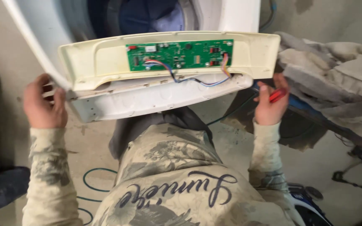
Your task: The person removes the control panel of a washing machine using a red screwdriver. They then use an orange screwdriver to unscrew and detach the circuit board from the panel housing.
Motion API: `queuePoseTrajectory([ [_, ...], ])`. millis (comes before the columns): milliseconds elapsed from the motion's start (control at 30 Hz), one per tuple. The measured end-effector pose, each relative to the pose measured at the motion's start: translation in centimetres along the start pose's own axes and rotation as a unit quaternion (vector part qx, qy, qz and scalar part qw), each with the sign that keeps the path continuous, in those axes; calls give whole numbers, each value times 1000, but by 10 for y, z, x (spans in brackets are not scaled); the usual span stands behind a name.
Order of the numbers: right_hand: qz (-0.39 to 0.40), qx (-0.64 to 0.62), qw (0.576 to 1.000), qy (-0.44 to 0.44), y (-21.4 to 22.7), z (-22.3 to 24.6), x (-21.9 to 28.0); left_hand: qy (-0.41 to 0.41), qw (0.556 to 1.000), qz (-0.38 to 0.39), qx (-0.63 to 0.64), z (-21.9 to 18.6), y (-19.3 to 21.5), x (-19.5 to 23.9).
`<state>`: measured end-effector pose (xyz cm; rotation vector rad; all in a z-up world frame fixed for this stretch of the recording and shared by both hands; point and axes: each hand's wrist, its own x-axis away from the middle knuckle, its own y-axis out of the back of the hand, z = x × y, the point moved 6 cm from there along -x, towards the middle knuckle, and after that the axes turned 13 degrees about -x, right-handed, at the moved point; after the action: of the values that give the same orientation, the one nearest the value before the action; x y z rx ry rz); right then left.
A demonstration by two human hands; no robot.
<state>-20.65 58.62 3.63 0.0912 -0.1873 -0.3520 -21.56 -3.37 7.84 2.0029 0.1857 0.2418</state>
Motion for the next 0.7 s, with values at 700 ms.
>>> queuePoseTrajectory([
  [700,338,122,894,-268,-61,-84,144,531,574,166,601,205,-350,475],
])
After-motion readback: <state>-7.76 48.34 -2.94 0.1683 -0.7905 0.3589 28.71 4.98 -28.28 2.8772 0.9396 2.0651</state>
